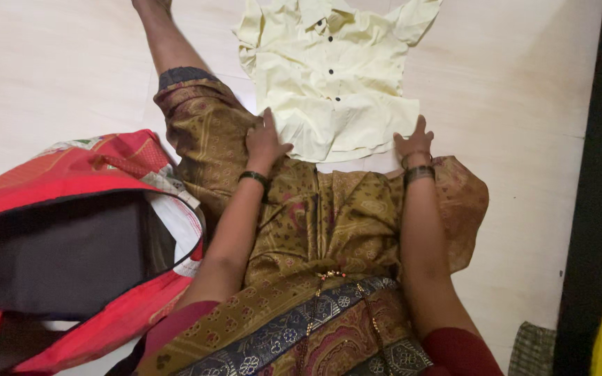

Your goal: The person folds a dark grey cloth on the floor and places it into a red bag. Then, the person buttons up a cream-colored shirt laid out on the floor and folds it.

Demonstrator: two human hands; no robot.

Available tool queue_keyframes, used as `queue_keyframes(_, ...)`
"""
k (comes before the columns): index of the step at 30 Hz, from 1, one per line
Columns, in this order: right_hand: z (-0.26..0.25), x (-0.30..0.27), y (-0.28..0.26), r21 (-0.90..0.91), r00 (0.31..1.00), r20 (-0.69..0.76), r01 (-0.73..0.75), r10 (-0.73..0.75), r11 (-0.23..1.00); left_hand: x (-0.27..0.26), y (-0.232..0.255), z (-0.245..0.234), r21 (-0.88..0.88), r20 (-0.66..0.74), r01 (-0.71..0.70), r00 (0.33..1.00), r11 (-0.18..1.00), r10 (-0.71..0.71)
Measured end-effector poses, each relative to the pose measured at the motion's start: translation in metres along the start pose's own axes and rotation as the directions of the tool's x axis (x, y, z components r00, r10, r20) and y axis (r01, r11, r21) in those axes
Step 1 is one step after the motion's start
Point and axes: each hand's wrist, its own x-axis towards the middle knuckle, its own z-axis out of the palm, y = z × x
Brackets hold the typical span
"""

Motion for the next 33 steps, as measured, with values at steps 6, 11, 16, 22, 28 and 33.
queue_keyframes(6, 0.03, 0.022, -0.004, -0.192, 1.0, 0.008, 0.026, -0.025, 0.981, 0.01, -0.022, 0.036, 0.162, -0.097, -0.331, 0.932, 0.929, 0.349)
queue_keyframes(11, 0.039, 0.03, 0.0, -0.08, 0.972, -0.053, 0.223, -0.227, 0.972, 0.03, -0.04, 0.063, -0.017, -0.227, -0.305, 0.929, 0.952, 0.293)
queue_keyframes(16, -0.009, 0.009, -0.014, 0.602, 0.987, -0.149, 0.144, -0.066, 0.785, 0.048, -0.023, 0.012, -0.446, -0.565, -0.315, 0.825, 0.838, 0.009)
queue_keyframes(22, -0.144, -0.102, 0.001, 0.692, 0.76, -0.497, 0.638, -0.42, 0.336, -0.059, 0.007, -0.146, -0.598, -0.522, -0.446, 0.847, 0.666, 0.099)
queue_keyframes(28, -0.173, -0.219, 0.062, 0.247, 0.802, -0.176, 0.597, -0.57, 0.763, -0.157, -0.037, -0.17, 0.093, 0.042, -0.27, 0.963, 0.958, 0.267)
queue_keyframes(33, -0.15, -0.245, 0.121, 0.135, 0.725, 0.21, 0.643, -0.655, 0.754, -0.178, -0.067, -0.142, 0.238, 0.355, -0.333, 0.904, 0.912, 0.237)
